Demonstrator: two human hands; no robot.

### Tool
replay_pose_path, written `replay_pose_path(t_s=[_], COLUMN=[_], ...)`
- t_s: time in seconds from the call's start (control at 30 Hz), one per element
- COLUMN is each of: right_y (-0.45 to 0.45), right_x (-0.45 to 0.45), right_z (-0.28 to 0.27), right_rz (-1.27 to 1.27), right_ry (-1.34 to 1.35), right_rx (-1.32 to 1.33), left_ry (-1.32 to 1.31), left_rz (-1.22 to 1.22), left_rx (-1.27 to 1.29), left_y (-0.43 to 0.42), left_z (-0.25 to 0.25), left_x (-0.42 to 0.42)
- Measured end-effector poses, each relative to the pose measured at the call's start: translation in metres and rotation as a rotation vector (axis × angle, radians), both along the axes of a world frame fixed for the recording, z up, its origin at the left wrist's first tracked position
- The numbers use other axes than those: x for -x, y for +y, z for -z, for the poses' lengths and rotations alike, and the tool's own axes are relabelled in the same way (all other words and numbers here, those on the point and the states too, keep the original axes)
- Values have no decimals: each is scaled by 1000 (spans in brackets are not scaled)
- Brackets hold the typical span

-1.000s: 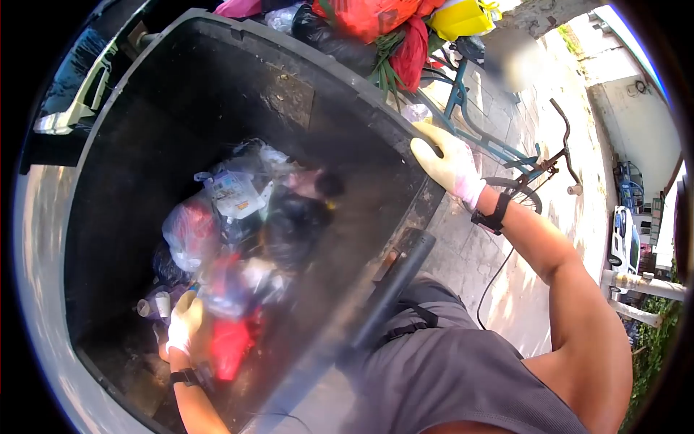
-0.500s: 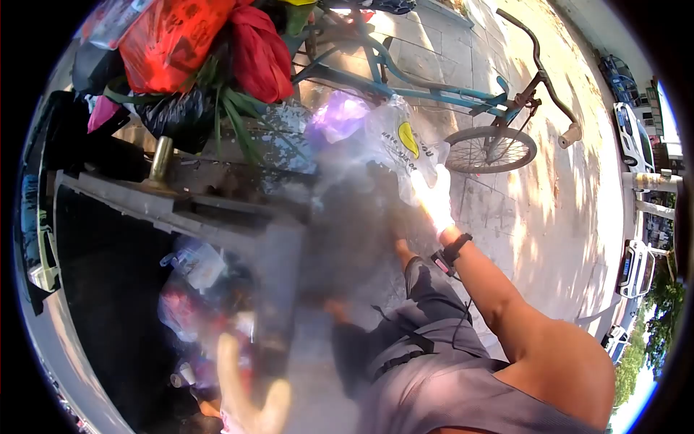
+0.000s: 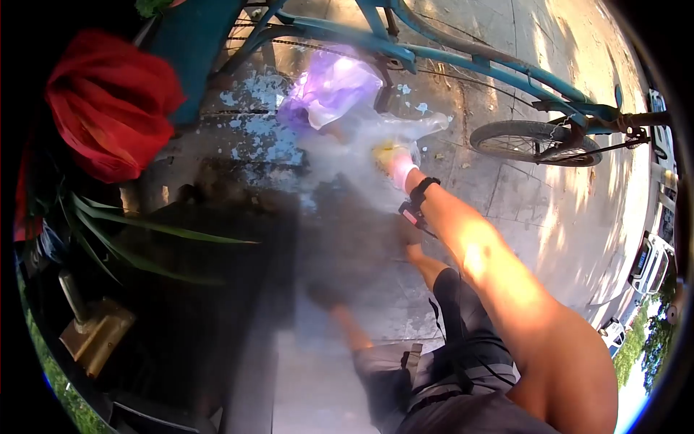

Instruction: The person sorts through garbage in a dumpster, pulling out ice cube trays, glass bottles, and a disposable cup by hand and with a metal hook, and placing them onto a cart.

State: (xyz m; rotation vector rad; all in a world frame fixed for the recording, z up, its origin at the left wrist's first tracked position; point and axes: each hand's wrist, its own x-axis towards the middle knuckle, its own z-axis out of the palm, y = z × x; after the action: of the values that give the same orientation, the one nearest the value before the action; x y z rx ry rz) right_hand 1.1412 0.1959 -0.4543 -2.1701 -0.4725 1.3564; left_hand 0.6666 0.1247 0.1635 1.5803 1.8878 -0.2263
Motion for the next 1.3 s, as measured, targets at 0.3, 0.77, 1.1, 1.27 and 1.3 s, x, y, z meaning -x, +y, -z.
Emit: replay_pose_path(t_s=[0.3, 0.77, 1.1, 1.27, 1.3], right_y=[191, 340, 321, 324, 314], right_x=[99, 10, -17, -43, -35], right_z=[29, 76, 96, 121, 80], right_rz=[-97, -871, -428, -58, 28], right_ry=[-82, -697, -578, -354, -350], right_rx=[-18, 85, -17, -94, -48], left_ry=[-333, -431, -434, -438, -440], left_rz=[-110, -190, -208, -211, -211], left_rx=[76, 103, 127, 138, 138], left_y=[84, 147, 149, 145, 146], left_z=[236, 362, 378, 376, 377], left_x=[-111, -146, -155, -154, -154])
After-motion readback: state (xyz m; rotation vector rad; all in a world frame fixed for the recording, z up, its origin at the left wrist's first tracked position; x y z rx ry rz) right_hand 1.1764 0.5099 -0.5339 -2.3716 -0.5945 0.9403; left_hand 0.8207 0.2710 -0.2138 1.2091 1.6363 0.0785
